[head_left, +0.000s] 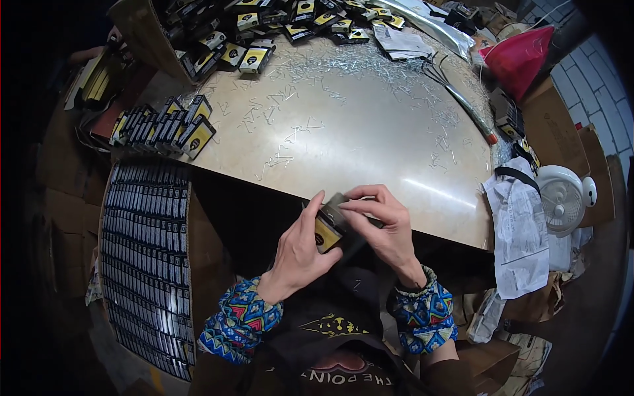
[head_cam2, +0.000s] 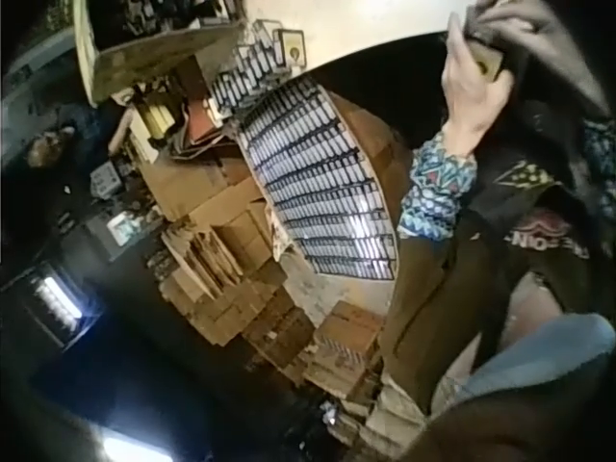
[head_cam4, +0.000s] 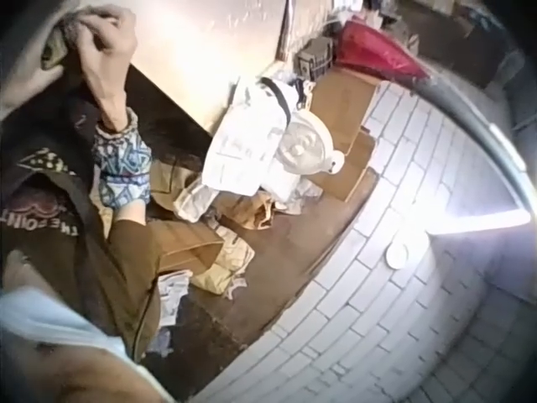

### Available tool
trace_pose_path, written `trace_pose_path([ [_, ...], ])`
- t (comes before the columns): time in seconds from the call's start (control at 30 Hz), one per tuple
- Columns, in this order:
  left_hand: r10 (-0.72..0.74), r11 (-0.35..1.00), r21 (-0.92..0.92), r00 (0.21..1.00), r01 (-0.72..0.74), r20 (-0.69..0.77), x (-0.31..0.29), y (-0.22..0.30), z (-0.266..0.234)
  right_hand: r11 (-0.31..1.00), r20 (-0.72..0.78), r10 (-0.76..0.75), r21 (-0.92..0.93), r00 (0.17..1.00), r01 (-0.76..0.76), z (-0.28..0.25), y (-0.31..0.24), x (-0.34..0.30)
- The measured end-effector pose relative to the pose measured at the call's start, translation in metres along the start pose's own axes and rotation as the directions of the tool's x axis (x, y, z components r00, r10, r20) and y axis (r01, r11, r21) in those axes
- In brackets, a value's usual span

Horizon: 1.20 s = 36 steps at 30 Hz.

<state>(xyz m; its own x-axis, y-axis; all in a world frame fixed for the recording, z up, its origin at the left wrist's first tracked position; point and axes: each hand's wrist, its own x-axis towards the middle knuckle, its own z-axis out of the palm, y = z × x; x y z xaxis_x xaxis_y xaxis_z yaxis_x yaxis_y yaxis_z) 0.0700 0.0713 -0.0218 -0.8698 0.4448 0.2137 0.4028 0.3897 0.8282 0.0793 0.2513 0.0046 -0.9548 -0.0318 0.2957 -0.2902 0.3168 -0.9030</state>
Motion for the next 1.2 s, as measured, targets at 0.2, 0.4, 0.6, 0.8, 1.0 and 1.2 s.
trace_pose_path([
  [0.2, -0.086, 0.995, -0.053, 0.99, 0.081, -0.109, -0.007, -0.01, 0.005, 0.992, -0.144, 0.128, 0.005, 0.981, -0.129, 0.004, -0.011, -0.009],
  [0.4, 0.02, 0.999, -0.031, 0.991, -0.025, -0.133, 0.001, -0.001, 0.009, 0.922, -0.041, -0.174, -0.358, 0.984, 0.148, 0.015, 0.009, -0.029],
  [0.6, 0.056, 0.998, 0.004, 0.988, -0.056, -0.145, -0.005, -0.009, 0.014, 0.976, -0.066, -0.024, -0.217, 0.998, 0.009, 0.021, 0.011, -0.037],
  [0.8, 0.205, 0.978, 0.085, 0.964, -0.193, -0.17, 0.0, -0.007, 0.014, 0.99, -0.21, -0.04, -0.143, 0.977, 0.009, 0.027, 0.003, -0.027],
  [1.0, 0.099, 0.995, 0.027, 0.981, -0.096, -0.168, -0.004, -0.004, 0.011, 0.994, -0.26, 0.071, -0.06, 0.963, -0.089, 0.019, 0.001, -0.02],
  [1.2, 0.054, 0.999, 0.011, 0.98, -0.053, -0.193, -0.003, -0.005, 0.014, 0.978, -0.285, 0.196, 0.124, 0.938, -0.167, 0.02, -0.003, -0.025],
])
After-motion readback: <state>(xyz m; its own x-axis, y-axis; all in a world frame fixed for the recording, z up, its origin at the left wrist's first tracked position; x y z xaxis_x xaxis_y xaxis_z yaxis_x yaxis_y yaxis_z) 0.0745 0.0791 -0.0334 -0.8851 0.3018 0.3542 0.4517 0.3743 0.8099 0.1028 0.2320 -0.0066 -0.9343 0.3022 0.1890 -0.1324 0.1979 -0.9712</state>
